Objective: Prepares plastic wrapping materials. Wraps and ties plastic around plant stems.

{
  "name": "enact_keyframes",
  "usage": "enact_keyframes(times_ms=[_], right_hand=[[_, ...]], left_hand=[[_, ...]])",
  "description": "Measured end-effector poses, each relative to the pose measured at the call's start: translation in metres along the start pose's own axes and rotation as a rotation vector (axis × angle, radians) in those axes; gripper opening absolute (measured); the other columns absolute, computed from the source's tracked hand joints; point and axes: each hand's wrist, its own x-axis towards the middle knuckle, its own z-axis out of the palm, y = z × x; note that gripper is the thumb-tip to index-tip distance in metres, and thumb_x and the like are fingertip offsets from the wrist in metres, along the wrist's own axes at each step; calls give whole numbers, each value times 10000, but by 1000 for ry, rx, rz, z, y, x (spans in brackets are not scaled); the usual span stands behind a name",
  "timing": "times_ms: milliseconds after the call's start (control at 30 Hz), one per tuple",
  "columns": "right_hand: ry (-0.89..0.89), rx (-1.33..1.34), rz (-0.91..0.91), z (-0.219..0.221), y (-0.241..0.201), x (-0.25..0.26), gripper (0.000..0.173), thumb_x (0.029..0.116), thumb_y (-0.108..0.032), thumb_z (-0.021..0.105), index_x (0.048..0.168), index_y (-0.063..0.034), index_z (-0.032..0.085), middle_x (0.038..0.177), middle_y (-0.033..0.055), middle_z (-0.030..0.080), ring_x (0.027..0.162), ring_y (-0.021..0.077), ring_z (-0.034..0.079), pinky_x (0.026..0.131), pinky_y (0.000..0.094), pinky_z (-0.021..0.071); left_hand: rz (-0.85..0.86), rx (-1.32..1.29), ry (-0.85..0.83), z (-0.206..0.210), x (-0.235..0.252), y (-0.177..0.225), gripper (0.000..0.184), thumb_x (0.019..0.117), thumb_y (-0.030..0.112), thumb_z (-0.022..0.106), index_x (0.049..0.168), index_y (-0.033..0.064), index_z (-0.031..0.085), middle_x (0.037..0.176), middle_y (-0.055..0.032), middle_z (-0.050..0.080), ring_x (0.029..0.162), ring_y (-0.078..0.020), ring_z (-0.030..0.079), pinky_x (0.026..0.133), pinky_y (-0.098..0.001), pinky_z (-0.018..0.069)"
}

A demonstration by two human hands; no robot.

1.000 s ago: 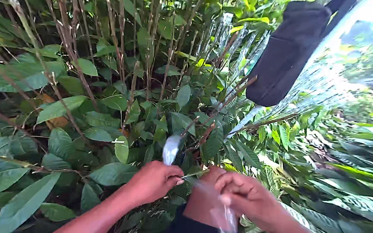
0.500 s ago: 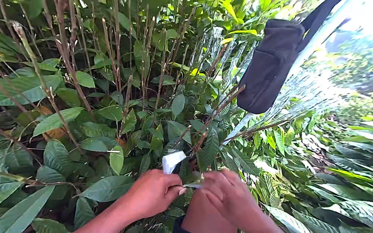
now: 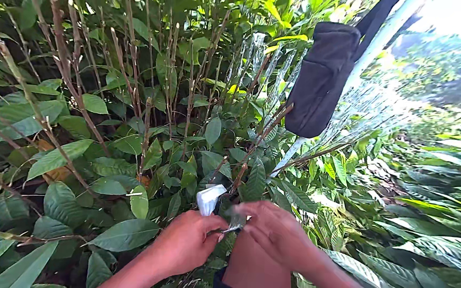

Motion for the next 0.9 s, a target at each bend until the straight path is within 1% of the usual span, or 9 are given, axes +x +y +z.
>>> enact_keyframes(times_ms=[67,133,267,433,533,600,667,767,900], right_hand=[[35,-81,-17,8,-7,-2,206,1019,-291,627,1134,-126,670,933,-7,740,791,103,711,699,302,615],[-48,29,100,8,-12,-1,224,1017,-318,626,1139,-134,661,833,-24,701,677,79,659,610,293,577],[-187,309,258,-8,-10,-5,215,1023,-292,622,1090,-111,717,801,-11,689,643,45,629,597,248,556],[-98,313,16,-47,-18,-12,214,1024,-272,631,1009,-76,717,815,3,619,687,-3,548,613,139,470],[68,-93,6,-43,-14,13,250,1050,-291,562,965,-122,725,881,49,620,750,110,597,631,266,517],[9,-160,143,-19,0,18,277,1050,-302,554,1008,-104,744,1026,110,674,851,214,681,705,404,594],[-103,-132,152,11,-9,4,285,1067,-269,513,1042,-79,725,986,134,697,856,285,710,718,494,603],[-33,-277,-116,17,-49,0,179,1035,-189,545,952,-110,683,817,69,623,629,220,636,492,376,544],[-81,-371,64,-8,-25,28,213,1046,-209,531,1008,-94,707,950,145,636,739,305,672,574,462,578]], left_hand=[[25,-29,48,4,1,2,220,1008,307,619,1090,146,745,874,-8,725,657,-98,651,625,-323,572],[70,8,139,11,1,4,251,1015,345,608,1109,157,744,866,1,722,688,-100,662,641,-327,573],[109,119,368,19,-1,-2,230,1031,306,552,1021,153,722,853,3,700,689,-95,653,607,-306,559],[1,9,397,4,0,-10,213,1020,315,597,1042,163,743,900,38,722,732,-46,659,672,-275,576],[104,34,237,29,1,3,169,1004,238,622,1062,157,758,891,-38,734,751,-189,712,670,-444,604],[119,-22,212,35,-2,7,178,1006,202,607,1097,152,751,873,-37,719,677,-145,686,616,-370,603],[18,-160,276,24,-3,6,184,999,162,612,1119,117,744,962,-10,733,673,-62,692,610,-261,620],[-70,-228,366,19,1,0,153,970,166,654,1080,114,746,922,38,739,625,-12,674,555,-198,598],[101,-108,286,36,1,-3,165,997,207,617,1064,140,752,910,0,719,682,-47,659,623,-236,583]])
